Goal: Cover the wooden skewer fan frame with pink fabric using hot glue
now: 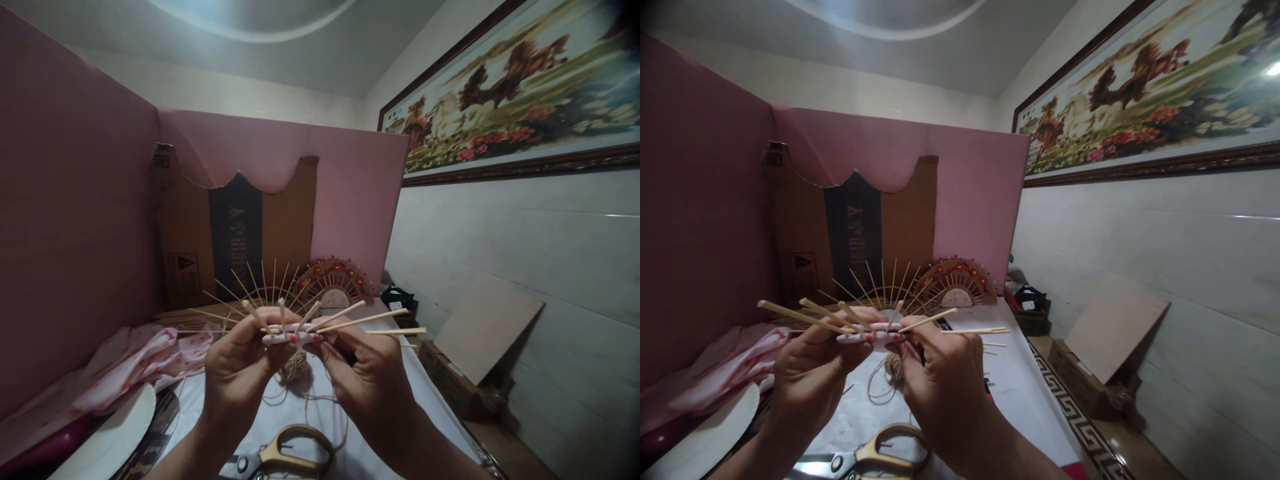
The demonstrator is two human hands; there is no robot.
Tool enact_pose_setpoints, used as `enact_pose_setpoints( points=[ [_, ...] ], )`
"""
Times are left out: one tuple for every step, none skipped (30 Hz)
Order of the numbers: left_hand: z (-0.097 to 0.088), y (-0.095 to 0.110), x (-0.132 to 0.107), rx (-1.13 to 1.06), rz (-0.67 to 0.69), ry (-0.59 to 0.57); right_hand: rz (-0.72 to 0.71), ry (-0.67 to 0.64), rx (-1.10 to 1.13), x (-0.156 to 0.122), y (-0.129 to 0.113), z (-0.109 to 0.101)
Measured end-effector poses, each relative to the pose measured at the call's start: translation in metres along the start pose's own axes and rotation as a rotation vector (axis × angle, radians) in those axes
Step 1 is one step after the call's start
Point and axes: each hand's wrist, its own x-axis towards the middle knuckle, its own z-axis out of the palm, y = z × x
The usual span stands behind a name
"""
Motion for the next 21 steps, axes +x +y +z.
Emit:
enact_pose_setpoints(
  points=[
    [0.0002,-0.0002,-0.0001,0.009,0.005,-0.004,-0.003,0.003,-0.014,-0.0005,-0.0006,0.0004],
    [0.0003,-0.0004,-0.0003,0.015,0.018,-0.008,-0.005,0.004,-0.026,-0.0010,-0.0011,0.0008],
    [0.0004,-0.0008,-0.0007,0.016,0.035,-0.008,-0.006,0.006,-0.035,-0.0017,-0.0015,0.0014],
    [0.0005,-0.0011,-0.0011,0.015,0.050,-0.006,-0.005,0.006,-0.041,-0.0024,-0.0018,0.0020],
    [0.0006,-0.0014,-0.0016,0.014,0.062,0.000,-0.003,0.004,-0.044,-0.0031,-0.0018,0.0026],
    [0.0008,-0.0015,-0.0021,0.011,0.071,0.009,-0.003,0.002,-0.045,-0.0039,-0.0016,0.0031],
    [0.0010,-0.0016,-0.0025,0.010,0.077,0.019,-0.003,0.001,-0.045,-0.0046,-0.0013,0.0036],
    [0.0013,-0.0015,-0.0028,0.014,0.080,0.030,-0.004,0.001,-0.043,-0.0052,-0.0009,0.0039],
    [0.0017,-0.0013,-0.0030,0.020,0.080,0.039,-0.006,0.002,-0.042,-0.0058,-0.0005,0.0042],
    [0.0021,-0.0010,-0.0031,0.027,0.079,0.046,-0.007,0.001,-0.041,-0.0062,-0.0001,0.0045],
    [0.0024,-0.0007,-0.0031,0.034,0.079,0.051,-0.008,0.001,-0.040,-0.0065,0.0002,0.0046],
    [0.0028,-0.0004,-0.0031,0.038,0.080,0.056,-0.010,0.003,-0.038,-0.0067,0.0004,0.0047],
    [0.0030,-0.0001,-0.0031,0.043,0.083,0.059,-0.011,0.004,-0.035,-0.0068,0.0005,0.0048],
    [0.0032,0.0001,-0.0032,0.047,0.088,0.060,-0.013,0.006,-0.032,-0.0069,0.0004,0.0048],
    [0.0032,0.0003,-0.0034,0.051,0.093,0.059,-0.013,0.009,-0.028,-0.0070,0.0001,0.0048],
    [0.0031,0.0006,-0.0035,0.057,0.097,0.055,-0.012,0.009,-0.024,-0.0071,-0.0002,0.0048],
    [0.0029,0.0009,-0.0036,0.066,0.100,0.051,-0.010,0.008,-0.022,-0.0072,-0.0006,0.0047],
    [0.0026,0.0012,-0.0036,0.073,0.103,0.046,-0.008,0.004,-0.021,-0.0074,-0.0010,0.0045],
    [0.0021,0.0016,-0.0034,0.080,0.106,0.044,-0.005,0.001,-0.021,-0.0076,-0.0013,0.0043],
    [0.0015,0.0021,-0.0030,0.086,0.109,0.045,-0.003,-0.001,-0.023,-0.0078,-0.0016,0.0041],
    [0.0008,0.0026,-0.0025,0.093,0.108,0.044,-0.002,-0.002,-0.025,-0.0080,-0.0018,0.0039]
  ],
)
